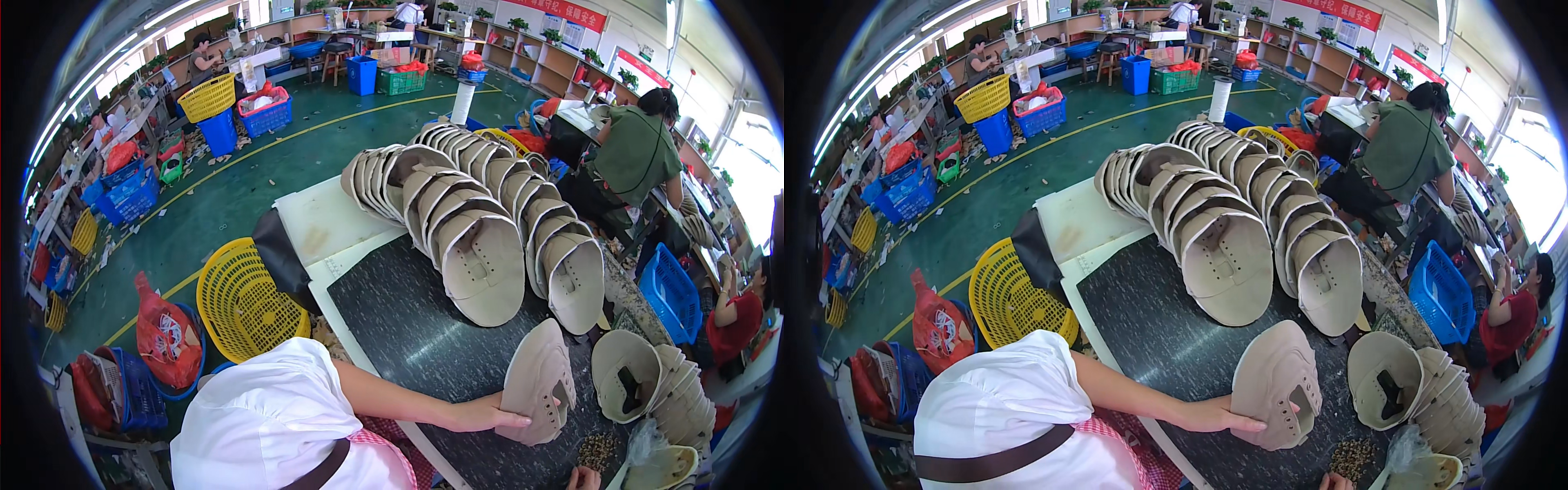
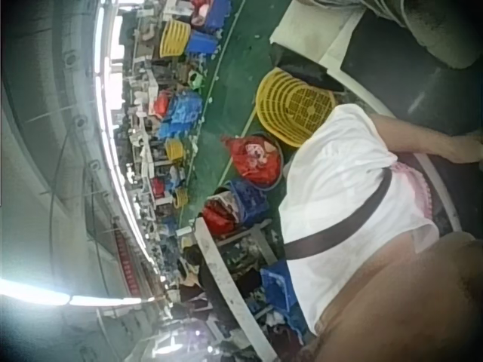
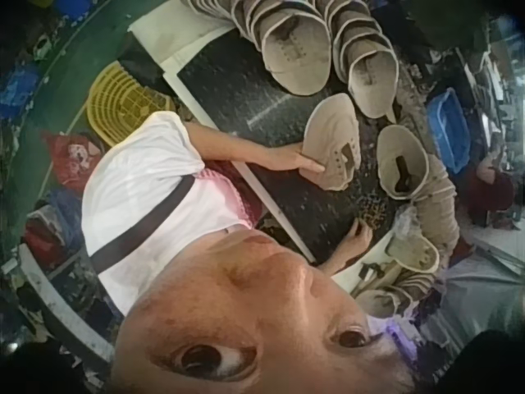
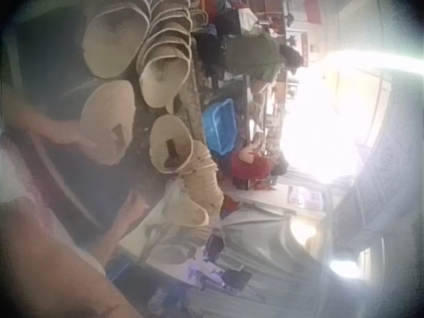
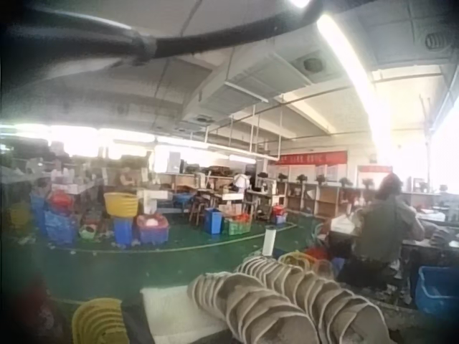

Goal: Manually inserting metal eyelets or studs into pre-punched holes in shoe upper components.

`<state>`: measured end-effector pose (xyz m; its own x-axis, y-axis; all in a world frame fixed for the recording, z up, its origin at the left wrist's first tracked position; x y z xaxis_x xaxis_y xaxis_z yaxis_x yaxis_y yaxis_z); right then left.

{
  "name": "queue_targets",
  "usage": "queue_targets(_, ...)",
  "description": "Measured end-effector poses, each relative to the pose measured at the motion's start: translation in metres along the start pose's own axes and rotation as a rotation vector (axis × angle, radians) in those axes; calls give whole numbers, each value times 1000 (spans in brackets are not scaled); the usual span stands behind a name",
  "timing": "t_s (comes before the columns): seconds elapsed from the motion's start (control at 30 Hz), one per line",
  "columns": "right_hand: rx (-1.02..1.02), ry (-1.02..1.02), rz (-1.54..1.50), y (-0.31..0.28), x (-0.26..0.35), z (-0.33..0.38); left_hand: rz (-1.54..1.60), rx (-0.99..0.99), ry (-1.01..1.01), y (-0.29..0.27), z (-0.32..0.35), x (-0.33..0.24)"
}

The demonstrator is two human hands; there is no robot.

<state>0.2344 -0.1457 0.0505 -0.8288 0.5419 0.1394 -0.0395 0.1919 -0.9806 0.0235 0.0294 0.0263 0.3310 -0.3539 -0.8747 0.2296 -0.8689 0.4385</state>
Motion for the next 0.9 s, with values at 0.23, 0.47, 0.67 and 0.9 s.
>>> queue_targets(0.23, -56, 10, -6, 1, -3, -3, 18, -4, -1, 1, 3, 2)
queue_targets(0.47, -170, -106, -206, -12, 14, 7, -16, 15, 2, 0, 9, 0)
queue_targets(0.67, -59, -60, -1187, -3, 88, 5, 53, 44, -63, 18, 6, 2)
queue_targets(0.9, -56, 26, -1503, -4, 78, 0, 157, -62, -140, 8, -1, -9)
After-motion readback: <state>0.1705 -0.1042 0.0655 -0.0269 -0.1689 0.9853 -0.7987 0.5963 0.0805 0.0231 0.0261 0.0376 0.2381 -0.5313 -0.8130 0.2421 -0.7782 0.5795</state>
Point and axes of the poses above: each hand's wrist, its own z-axis away from the middle knuckle, its own y-axis out of the palm, x = y × z, the point moved 4 cm from there along -z, towards the middle knuckle, and after that the axes turned 6 degrees about x, right-handed, at the moved point
